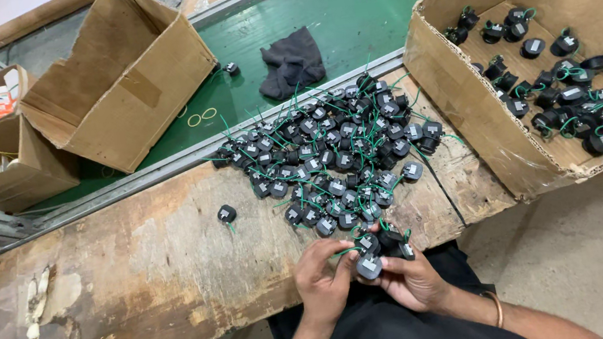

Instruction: The person picks up black power adapters with green cords from the workbench, wraps the cord around each adapter by hand, and places the finished adapters into a cardboard box beside the bench, repeating this for a pile of adapters.

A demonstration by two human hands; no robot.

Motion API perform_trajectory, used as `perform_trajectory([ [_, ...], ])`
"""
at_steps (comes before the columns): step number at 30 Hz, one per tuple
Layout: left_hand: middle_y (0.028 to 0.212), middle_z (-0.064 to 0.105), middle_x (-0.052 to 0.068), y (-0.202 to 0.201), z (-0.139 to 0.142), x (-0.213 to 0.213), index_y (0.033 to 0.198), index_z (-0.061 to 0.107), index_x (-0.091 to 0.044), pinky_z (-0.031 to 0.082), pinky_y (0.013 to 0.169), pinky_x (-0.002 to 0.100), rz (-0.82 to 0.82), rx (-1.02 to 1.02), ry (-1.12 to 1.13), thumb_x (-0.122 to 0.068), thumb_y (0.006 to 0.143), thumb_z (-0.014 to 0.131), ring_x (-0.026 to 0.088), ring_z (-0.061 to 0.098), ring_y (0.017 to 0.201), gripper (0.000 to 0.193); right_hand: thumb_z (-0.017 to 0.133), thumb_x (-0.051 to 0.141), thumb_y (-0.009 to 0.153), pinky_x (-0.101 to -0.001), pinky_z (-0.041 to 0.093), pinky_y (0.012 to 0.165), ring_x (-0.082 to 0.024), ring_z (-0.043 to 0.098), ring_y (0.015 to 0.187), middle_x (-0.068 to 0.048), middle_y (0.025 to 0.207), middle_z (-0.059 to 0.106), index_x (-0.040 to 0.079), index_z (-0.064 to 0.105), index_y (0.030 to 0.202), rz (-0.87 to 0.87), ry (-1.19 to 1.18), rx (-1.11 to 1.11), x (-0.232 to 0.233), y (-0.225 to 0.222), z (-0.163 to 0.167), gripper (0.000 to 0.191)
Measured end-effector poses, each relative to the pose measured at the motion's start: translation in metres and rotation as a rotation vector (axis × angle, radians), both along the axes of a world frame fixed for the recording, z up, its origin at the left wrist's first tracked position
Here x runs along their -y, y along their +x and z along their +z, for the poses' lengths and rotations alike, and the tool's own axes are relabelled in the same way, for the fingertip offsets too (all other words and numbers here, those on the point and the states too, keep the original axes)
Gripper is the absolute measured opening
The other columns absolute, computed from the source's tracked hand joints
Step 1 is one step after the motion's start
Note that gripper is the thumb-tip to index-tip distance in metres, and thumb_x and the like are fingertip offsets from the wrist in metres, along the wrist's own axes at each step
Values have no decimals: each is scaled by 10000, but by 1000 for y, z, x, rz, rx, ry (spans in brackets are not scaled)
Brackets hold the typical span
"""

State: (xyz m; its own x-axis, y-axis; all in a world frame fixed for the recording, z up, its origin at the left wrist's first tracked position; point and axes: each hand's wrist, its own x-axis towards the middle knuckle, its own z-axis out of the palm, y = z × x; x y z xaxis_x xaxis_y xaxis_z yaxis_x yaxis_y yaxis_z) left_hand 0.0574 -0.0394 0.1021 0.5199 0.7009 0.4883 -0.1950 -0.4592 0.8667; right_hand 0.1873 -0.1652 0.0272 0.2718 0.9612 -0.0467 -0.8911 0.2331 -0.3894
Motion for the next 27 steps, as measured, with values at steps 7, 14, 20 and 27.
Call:
perform_trajectory([
  [7,1099,760,129,-17,-15,-3,1027,723,-40,553,949,355,-96,-37,311,43,815,754,265,728,1038,229,675,-91,870,-409,500,943,-256,598,1163,-137,1306,573,109,450,1425,-144,-105,129,4,3,-10,631],
  [14,935,685,94,-8,-33,12,825,520,-64,537,819,304,-205,131,-603,-6,818,857,172,641,889,342,751,-41,853,-415,392,1133,-273,513,1327,-173,1393,530,50,529,1251,-299,-5,945,10,3,-6,465],
  [20,1021,722,114,-38,-26,-22,992,645,-55,553,845,322,246,22,326,-129,850,790,220,697,956,217,763,-111,778,-473,441,1072,-284,520,1284,-138,1375,514,54,545,1230,-188,-67,589,24,24,38,528],
  [27,1359,663,171,-97,-22,-121,1391,641,-46,541,994,428,602,-409,360,74,874,579,344,653,1213,535,635,-92,862,-471,500,1046,-313,595,1281,-173,1345,599,61,541,1263,-500,-244,991,98,173,145,439],
])
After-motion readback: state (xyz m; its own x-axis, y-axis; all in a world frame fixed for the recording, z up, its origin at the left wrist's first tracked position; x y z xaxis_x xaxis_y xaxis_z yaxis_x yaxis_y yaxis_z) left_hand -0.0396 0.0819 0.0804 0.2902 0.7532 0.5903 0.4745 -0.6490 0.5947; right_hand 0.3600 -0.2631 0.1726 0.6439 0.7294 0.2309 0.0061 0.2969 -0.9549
